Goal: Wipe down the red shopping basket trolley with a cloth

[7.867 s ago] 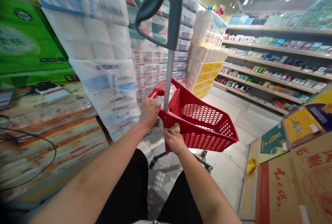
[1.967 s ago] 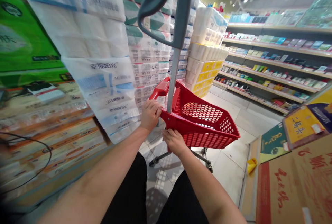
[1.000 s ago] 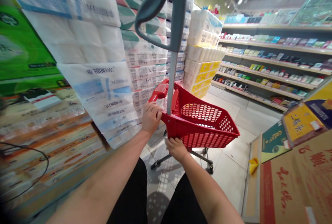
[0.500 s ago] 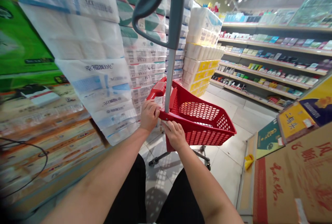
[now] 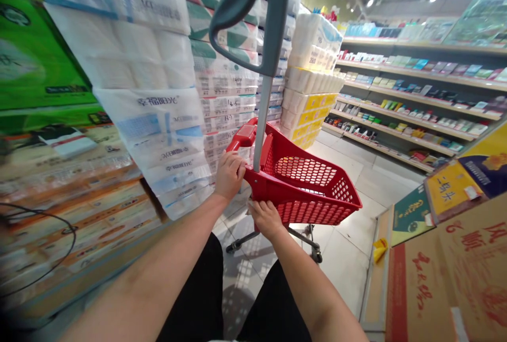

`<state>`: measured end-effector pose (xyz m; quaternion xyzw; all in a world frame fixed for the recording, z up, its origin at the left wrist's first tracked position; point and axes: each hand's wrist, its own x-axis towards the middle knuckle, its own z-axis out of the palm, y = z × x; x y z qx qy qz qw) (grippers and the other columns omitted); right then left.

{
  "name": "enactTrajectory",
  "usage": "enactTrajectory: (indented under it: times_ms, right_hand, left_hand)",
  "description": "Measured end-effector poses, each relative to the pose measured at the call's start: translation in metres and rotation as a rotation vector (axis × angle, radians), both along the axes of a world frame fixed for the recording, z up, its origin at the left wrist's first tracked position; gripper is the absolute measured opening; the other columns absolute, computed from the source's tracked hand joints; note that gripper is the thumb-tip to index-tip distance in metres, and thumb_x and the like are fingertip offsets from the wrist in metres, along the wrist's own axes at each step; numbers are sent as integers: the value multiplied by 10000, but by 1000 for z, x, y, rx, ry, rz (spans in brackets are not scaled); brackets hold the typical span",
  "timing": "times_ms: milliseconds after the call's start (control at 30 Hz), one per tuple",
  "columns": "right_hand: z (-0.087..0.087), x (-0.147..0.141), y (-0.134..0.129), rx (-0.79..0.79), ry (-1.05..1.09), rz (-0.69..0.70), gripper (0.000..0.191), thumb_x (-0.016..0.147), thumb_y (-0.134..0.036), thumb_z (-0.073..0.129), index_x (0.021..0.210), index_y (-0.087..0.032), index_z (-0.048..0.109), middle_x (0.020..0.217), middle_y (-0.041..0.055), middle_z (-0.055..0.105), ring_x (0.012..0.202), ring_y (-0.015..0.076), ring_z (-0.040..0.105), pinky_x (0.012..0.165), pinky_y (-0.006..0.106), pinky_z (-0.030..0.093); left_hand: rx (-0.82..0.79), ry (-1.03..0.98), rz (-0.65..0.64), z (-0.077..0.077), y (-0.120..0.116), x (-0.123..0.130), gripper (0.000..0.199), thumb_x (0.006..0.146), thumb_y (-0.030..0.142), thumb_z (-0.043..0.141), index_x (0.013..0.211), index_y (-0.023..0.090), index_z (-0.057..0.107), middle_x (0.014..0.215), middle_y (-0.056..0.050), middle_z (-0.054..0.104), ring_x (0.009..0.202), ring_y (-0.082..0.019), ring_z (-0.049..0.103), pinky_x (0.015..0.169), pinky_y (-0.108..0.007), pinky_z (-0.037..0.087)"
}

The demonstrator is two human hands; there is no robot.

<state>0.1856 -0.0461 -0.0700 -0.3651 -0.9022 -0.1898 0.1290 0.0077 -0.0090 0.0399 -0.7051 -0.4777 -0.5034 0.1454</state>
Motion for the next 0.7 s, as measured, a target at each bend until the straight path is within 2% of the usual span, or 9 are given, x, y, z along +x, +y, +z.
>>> enactTrajectory:
  times_ms: [100, 200, 300, 433, 500, 700]
  right_hand:
    - [-17, 2, -4, 3, 34, -68, 458, 956, -193, 424, 1411, -245, 439, 1177, 107, 590, 929, 230, 488, 798, 385, 367]
    - [-30, 4, -6, -4, 16, -68, 409, 950, -196, 447, 1353, -240, 500, 1126, 95, 604, 919, 227, 481, 769, 366, 360]
    - [-31, 2, -5, -14, -18, -47, 361, 948, -196, 452, 1296, -227, 544, 1077, 86, 615, 901, 221, 476, 753, 359, 356]
    - [-25, 1, 0, 40, 62, -88, 423, 956, -197, 438, 1374, -240, 475, 1168, 100, 592, 982, 235, 471, 785, 368, 351]
    - [-30, 3, 0, 35, 67, -85, 425, 956, -201, 444, 1377, -251, 471, 1164, 98, 595, 980, 233, 478, 787, 366, 352]
    - [-78, 7, -4, -30, -2, -107, 355, 946, -225, 500, 1300, -217, 521, 1086, 87, 618, 918, 221, 500, 755, 358, 358]
  left_hand:
    - [3, -13, -1, 0, 0, 0, 190, 928, 235, 433, 893, 219, 619, 941, -49, 649, 1169, -223, 496, 1143, -499, 265]
    - [3, -9, 9, -1, 1, 0, 191, 926, 234, 435, 876, 220, 619, 937, -47, 645, 1157, -229, 498, 1139, -499, 268]
    - [9, -2, 15, -1, 2, 1, 195, 931, 236, 430, 873, 218, 615, 928, -44, 643, 1143, -228, 501, 1135, -496, 275]
    - [20, -16, 19, -2, 4, 2, 197, 930, 231, 429, 859, 219, 612, 921, -44, 644, 1140, -225, 502, 1135, -497, 274]
    - [11, -21, 22, -2, 5, 2, 196, 928, 234, 430, 858, 225, 614, 925, -45, 644, 1142, -229, 501, 1131, -507, 273]
    - [2, -9, 17, -3, 5, 3, 209, 934, 242, 415, 861, 233, 610, 926, -47, 641, 1135, -233, 500, 1130, -506, 269]
